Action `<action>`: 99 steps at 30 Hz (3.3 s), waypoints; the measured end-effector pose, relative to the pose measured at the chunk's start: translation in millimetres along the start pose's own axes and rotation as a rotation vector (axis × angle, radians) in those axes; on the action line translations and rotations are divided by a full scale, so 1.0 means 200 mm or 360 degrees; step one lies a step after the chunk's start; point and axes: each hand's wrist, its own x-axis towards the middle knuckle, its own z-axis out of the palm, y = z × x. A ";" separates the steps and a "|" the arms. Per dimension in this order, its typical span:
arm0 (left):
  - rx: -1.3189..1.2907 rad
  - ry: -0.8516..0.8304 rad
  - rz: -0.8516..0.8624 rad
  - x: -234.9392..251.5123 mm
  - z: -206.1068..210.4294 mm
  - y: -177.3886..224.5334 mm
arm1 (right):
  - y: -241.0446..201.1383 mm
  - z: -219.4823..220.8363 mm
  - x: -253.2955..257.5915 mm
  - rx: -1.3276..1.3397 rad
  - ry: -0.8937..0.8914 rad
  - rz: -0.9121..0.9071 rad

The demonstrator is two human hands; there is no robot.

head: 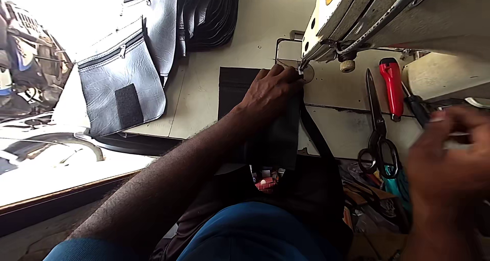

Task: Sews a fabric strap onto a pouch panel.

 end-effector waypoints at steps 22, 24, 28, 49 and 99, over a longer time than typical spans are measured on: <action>0.0000 0.0012 -0.0037 0.03 -0.02 0.01 | -0.42 0.49 -0.72 0.2333 -0.1453 0.0863; 0.0049 -0.0070 -0.0015 -0.07 -0.09 0.08 | -0.45 0.44 -0.73 0.2441 -0.1491 0.0848; -0.0159 -0.0402 0.0160 -0.41 -0.22 0.20 | -0.49 0.36 -0.77 0.2622 -0.1578 0.0942; -0.0009 -0.0474 0.0706 -0.64 -0.23 0.20 | -0.59 0.24 -0.76 0.2360 -0.1781 0.1466; -0.0171 -0.0018 0.0395 -0.72 -0.04 0.32 | -0.59 0.31 -0.62 0.0977 -0.0507 0.0327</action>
